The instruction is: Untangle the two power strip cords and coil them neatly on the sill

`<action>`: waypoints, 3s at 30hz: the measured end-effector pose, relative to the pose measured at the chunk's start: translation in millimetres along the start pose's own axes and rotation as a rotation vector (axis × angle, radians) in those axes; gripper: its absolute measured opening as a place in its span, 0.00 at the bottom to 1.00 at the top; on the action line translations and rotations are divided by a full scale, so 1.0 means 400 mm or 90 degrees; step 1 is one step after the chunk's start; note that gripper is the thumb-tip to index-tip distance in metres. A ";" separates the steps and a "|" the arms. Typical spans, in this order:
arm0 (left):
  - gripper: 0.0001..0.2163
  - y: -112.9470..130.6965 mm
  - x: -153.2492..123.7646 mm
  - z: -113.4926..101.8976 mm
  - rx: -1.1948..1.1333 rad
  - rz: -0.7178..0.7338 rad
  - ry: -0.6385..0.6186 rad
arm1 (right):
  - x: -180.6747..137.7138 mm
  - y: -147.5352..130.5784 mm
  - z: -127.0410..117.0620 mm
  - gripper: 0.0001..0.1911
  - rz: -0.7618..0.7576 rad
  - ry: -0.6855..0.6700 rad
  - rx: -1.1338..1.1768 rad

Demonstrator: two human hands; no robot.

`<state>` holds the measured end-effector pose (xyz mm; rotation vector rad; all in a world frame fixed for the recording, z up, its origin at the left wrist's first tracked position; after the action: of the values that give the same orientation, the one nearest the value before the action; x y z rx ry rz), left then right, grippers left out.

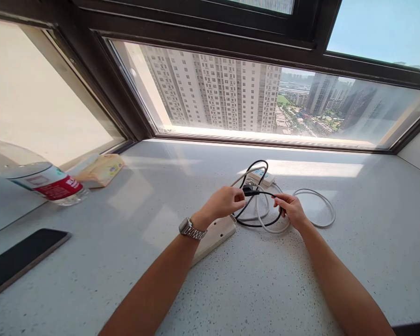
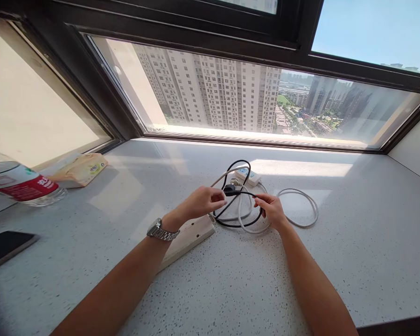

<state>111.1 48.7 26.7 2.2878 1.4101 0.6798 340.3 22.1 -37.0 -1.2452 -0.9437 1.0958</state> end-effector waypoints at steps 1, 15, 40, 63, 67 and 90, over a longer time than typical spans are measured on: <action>0.11 0.012 -0.007 0.005 -0.001 0.024 -0.052 | -0.004 -0.002 -0.007 0.18 0.002 -0.007 -0.021; 0.10 0.057 -0.039 0.053 0.295 0.100 -0.113 | -0.071 -0.086 -0.111 0.10 0.073 -0.113 -0.151; 0.23 0.113 -0.056 0.107 -0.021 0.237 0.011 | -0.082 -0.061 -0.054 0.20 0.000 -0.250 -0.194; 0.20 -0.023 -0.025 -0.129 0.067 -0.085 0.096 | -0.068 -0.045 -0.057 0.16 0.026 0.081 -0.046; 0.18 -0.039 -0.022 -0.103 -0.006 -0.066 -0.032 | -0.071 -0.035 -0.051 0.16 0.001 0.113 0.026; 0.27 -0.059 -0.038 -0.100 -0.062 -0.049 -0.227 | -0.080 -0.018 -0.010 0.22 0.051 -0.003 -0.104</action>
<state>65.3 47.6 43.7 2.1364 1.2573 0.2890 337.6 -10.0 -29.4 -1.4246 -1.0108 1.1014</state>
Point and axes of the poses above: each hand's wrist, its own x-axis towards the middle knuckle, its own z-axis out of the palm, y = z × x, the point moved 2 cm from there along x, towards the middle knuckle, and after that the axes turned 13 degrees about y, right-handed, at the moved point
